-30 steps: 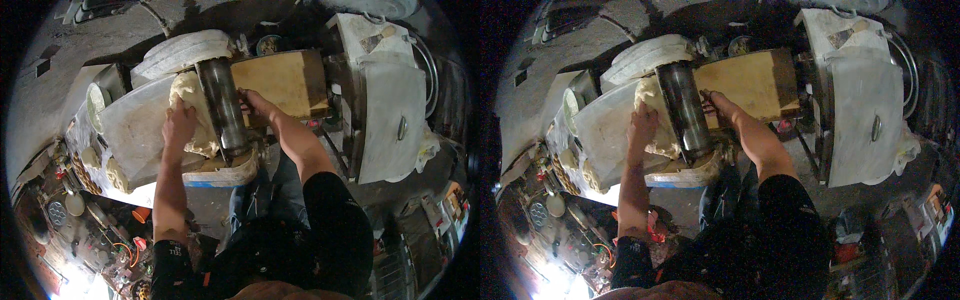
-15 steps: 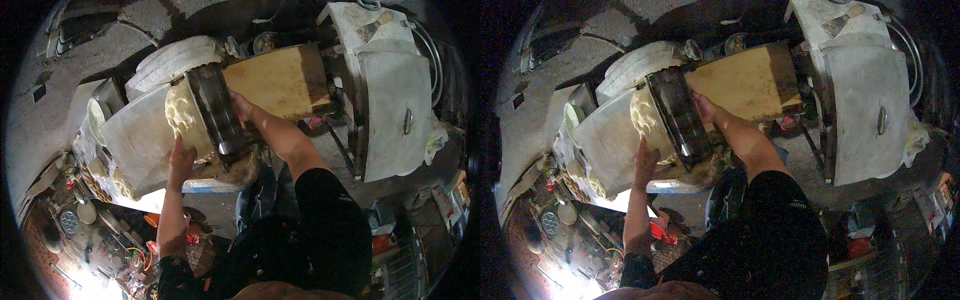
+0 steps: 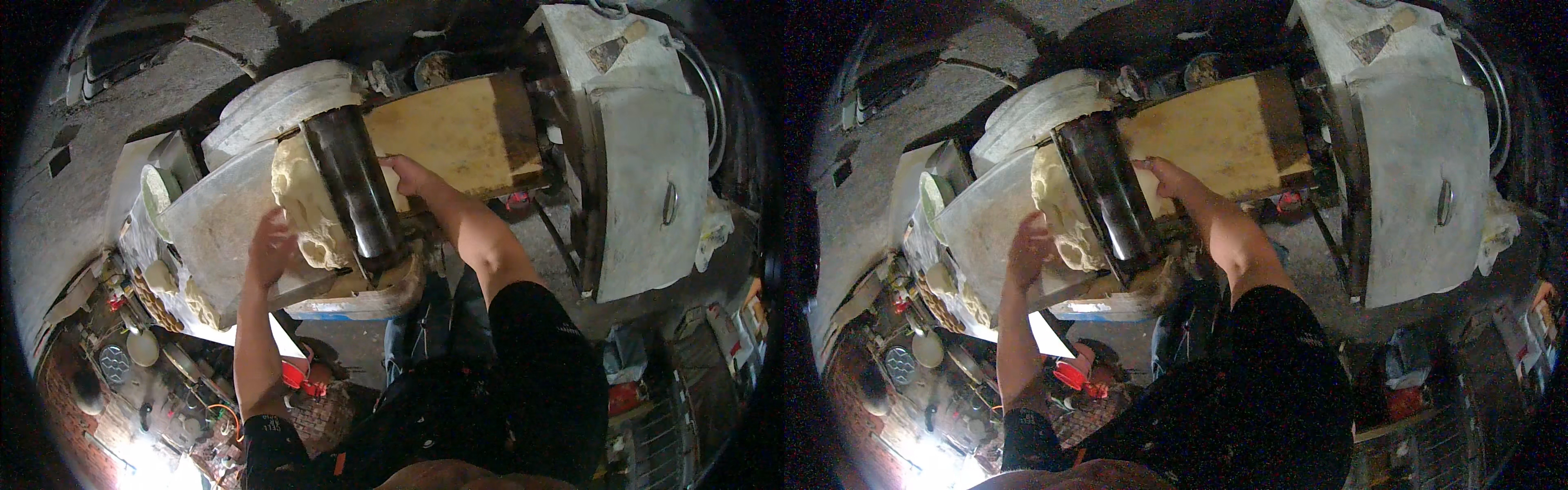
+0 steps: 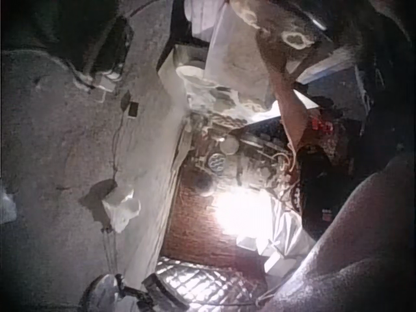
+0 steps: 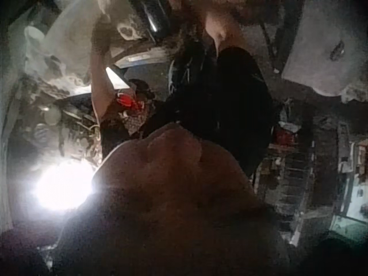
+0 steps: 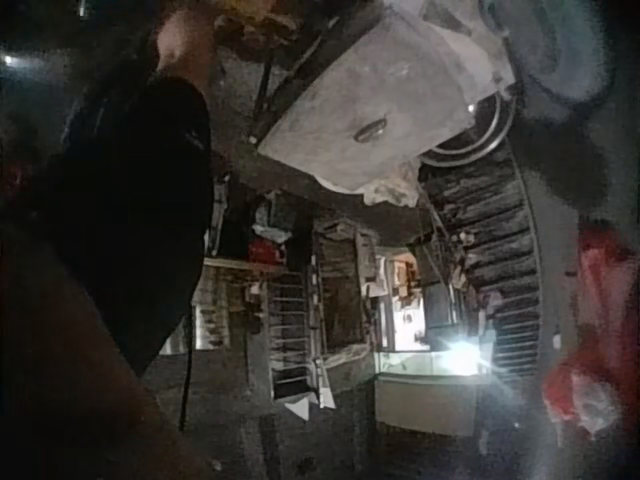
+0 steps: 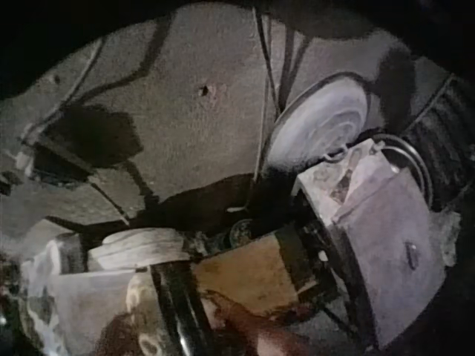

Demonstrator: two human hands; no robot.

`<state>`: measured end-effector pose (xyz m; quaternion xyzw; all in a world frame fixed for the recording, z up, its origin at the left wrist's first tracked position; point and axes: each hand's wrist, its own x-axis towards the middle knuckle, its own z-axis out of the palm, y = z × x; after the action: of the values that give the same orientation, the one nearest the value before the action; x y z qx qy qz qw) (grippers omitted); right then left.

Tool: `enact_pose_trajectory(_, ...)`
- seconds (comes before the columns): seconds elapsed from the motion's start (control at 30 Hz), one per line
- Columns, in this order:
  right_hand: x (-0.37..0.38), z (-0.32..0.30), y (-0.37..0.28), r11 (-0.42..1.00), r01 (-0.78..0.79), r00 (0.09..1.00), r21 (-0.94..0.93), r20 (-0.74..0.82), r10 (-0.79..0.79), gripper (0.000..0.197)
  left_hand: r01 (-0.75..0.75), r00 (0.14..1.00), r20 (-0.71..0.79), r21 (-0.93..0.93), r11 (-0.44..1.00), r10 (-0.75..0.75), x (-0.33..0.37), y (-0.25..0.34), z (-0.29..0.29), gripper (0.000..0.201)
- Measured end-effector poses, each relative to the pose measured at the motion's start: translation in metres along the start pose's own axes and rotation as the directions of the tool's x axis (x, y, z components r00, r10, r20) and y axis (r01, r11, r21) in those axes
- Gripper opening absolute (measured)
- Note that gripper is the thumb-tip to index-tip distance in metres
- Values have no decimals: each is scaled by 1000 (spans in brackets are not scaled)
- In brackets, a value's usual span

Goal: The person operates a dough sheeter to flatten a large piece of dough, then kneads it on a metal table. They roll the dough into a long rope and cut it into uniform pieces using a bench scraper. The cut pieces are arranged in rows on the table.

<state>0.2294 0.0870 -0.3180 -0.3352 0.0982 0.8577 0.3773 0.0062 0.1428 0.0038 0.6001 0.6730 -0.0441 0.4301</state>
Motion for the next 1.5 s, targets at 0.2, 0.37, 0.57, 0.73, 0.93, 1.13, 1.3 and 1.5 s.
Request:
enact_pose_trajectory(0.2,-19,-18,-4,1000,17,996,-21,-90,-19,38,-151,987,-66,-27,988,149,47,-13,22,51)
enact_pose_trajectory(0.37,-54,-18,-17,992,91,988,85,114,-101,43,30,999,-32,-89,996,-33,20,31,5,59)
enact_pose_trajectory(0.57,-54,-32,-14,986,146,989,80,-43,-143,40,-170,985,2,-223,960,175,46,-5,29,65)
enact_pose_trajectory(0.73,-81,-27,-26,988,135,982,73,-146,-124,44,-29,1000,-4,32,999,29,33,33,22,64)
enact_pose_trajectory(0.93,-150,36,-36,901,372,869,-224,-256,-423,31,-563,776,-95,343,752,624,-13,127,78,50)
enact_pose_trajectory(1.13,-169,136,31,-192,408,583,-892,417,-697,20,-584,800,325,229,778,505,12,137,97,39)
enact_pose_trajectory(1.3,-161,24,-24,372,518,679,-771,106,-726,26,-747,649,461,537,392,605,-21,116,89,39)
enact_pose_trajectory(1.5,-21,-31,-6,-412,68,510,-909,386,-769,49,-597,763,400,737,317,508,-31,108,100,50)
